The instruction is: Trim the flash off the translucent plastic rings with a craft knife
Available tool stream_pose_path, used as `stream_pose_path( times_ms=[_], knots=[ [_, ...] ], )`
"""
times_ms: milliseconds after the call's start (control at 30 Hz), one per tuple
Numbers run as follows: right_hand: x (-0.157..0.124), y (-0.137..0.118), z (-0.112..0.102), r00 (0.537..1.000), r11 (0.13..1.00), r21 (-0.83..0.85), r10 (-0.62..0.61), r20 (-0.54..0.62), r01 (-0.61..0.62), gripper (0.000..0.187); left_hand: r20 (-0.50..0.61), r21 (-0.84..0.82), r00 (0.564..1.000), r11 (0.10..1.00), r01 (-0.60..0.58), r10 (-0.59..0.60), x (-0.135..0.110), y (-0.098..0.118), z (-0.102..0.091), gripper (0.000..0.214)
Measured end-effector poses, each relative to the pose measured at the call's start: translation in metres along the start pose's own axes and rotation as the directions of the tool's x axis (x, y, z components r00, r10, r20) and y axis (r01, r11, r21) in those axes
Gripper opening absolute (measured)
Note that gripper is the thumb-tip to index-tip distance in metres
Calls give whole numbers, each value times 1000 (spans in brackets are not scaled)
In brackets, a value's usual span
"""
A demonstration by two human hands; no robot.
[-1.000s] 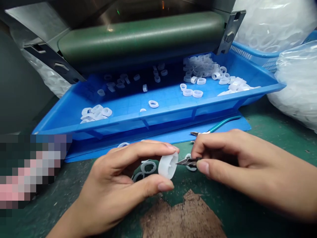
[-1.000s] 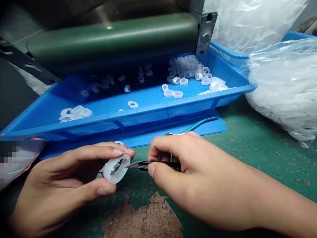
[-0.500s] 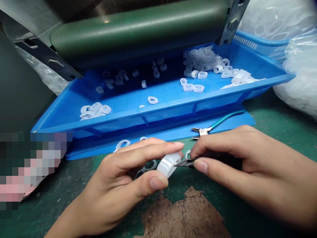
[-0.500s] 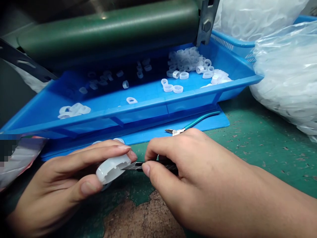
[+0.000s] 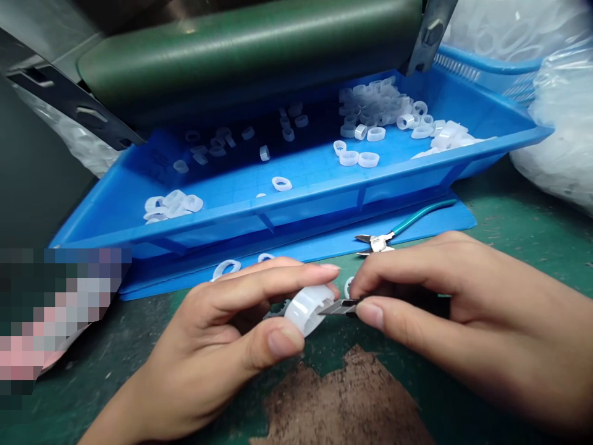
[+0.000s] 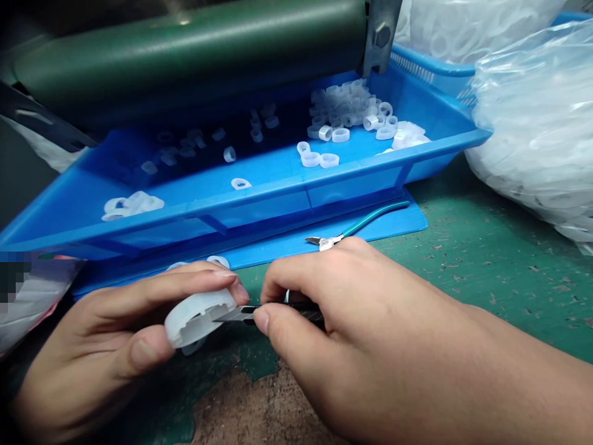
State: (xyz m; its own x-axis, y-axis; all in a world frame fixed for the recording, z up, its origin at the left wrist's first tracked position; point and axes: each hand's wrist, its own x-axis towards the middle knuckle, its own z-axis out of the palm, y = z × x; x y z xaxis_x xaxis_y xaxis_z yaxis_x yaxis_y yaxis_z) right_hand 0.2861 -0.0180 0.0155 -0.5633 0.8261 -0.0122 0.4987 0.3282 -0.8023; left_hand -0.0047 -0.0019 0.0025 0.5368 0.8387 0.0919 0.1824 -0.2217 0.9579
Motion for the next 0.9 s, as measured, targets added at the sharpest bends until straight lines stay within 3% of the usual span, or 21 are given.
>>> stream_pose_path(
  times_ms=[200,400,533,700,900],
  knots=[
    [8,-5,1,992,982,165,107,-67,-95,14,5,3,1000,1000,11,-11,-5,-3,-3,33],
    [28,-20,4,988,958,264,134,-81,-109,17,-2,6,1000,1000,-3,3,-3,-2,0,31],
    [18,-15,3,987,963,240,145,-67,-125,16,-13,-14,1000,1000,19,-20,-3,-3,-1,30],
    [5,-6,1,991,985,113,128,30,-131,27,-32,69,996,994,80,-78,0,-2,6,52],
    [23,-17,6,992,976,197,106,-75,-89,17,-33,119,998,991,55,-51,8,1,18,59]
  ],
)
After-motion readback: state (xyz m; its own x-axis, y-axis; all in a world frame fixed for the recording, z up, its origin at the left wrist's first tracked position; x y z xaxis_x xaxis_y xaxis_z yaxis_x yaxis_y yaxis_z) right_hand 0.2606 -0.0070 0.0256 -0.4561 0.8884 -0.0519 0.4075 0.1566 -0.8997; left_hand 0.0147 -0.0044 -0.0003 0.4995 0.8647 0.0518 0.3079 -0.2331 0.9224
